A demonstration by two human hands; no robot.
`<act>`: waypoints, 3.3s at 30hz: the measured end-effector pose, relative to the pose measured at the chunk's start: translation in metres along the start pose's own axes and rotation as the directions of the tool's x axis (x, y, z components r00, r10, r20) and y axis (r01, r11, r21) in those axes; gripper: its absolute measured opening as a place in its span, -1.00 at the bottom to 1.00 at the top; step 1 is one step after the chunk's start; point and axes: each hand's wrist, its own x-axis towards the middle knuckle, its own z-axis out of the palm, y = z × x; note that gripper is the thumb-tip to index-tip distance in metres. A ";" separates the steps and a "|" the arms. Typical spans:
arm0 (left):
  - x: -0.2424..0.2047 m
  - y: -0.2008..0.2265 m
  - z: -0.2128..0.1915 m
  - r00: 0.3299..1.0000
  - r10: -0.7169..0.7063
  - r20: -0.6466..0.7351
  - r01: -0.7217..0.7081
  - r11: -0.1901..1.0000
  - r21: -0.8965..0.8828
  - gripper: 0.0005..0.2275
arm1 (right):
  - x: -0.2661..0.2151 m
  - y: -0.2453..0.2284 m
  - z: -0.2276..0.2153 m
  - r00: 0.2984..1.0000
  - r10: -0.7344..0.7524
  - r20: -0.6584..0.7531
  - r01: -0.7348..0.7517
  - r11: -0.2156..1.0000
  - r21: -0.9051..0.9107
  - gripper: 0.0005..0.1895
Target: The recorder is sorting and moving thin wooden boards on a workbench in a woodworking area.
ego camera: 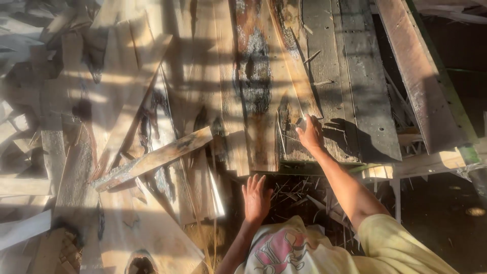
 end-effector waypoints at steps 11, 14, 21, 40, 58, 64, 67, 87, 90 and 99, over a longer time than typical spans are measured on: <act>-0.013 -0.010 -0.040 0.955 -0.099 -0.281 0.028 0.969 -0.245 -0.67 | 0.087 -0.004 -0.021 0.982 0.167 0.083 -0.091 0.817 -0.570 -0.36; 0.001 0.021 -0.059 0.968 -0.157 -0.198 0.083 0.937 -0.340 -0.67 | 0.103 0.031 -0.011 0.963 0.145 0.227 -0.008 0.858 -0.514 -0.71; 0.076 0.013 -0.004 0.988 -0.101 0.113 0.146 0.835 -0.530 -0.42 | -0.044 -0.031 -0.096 0.999 0.002 0.043 -0.007 0.993 0.115 -0.77; 0.221 0.159 0.185 0.889 -0.288 0.357 0.445 0.356 -0.822 -0.80 | -0.311 0.079 -0.277 0.976 -0.206 0.077 0.215 0.968 -0.128 -0.53; 0.103 0.210 0.218 0.813 0.432 0.390 0.031 0.637 -0.770 -0.63 | -0.299 0.206 -0.305 0.992 0.036 -0.122 -0.052 0.990 -0.131 -0.11; 0.205 0.203 0.133 0.979 -0.019 -0.205 0.014 1.000 -0.026 -0.11 | -0.339 0.247 -0.322 0.971 -0.052 -0.234 0.052 0.999 -0.007 -0.02; 0.260 0.210 0.093 0.943 -0.020 -0.333 0.062 0.991 0.116 -0.11 | -0.350 0.249 -0.323 0.974 0.028 -0.226 -0.032 0.999 -0.015 0.05; 0.365 0.405 -0.050 0.687 0.696 -0.210 -0.475 0.648 0.595 -0.87 | -0.139 0.108 -0.229 0.945 0.074 -0.318 0.106 0.850 0.516 -0.48; 0.368 0.396 -0.004 0.667 0.736 -0.119 -0.519 0.573 0.634 -0.83 | -0.111 0.153 -0.140 0.991 0.088 -0.103 0.055 0.433 0.900 -0.57; 0.261 0.366 0.094 0.912 0.374 -0.170 -0.337 0.917 0.213 -0.76 | -0.124 0.052 -0.181 0.858 0.065 0.509 -0.512 0.042 0.858 -0.57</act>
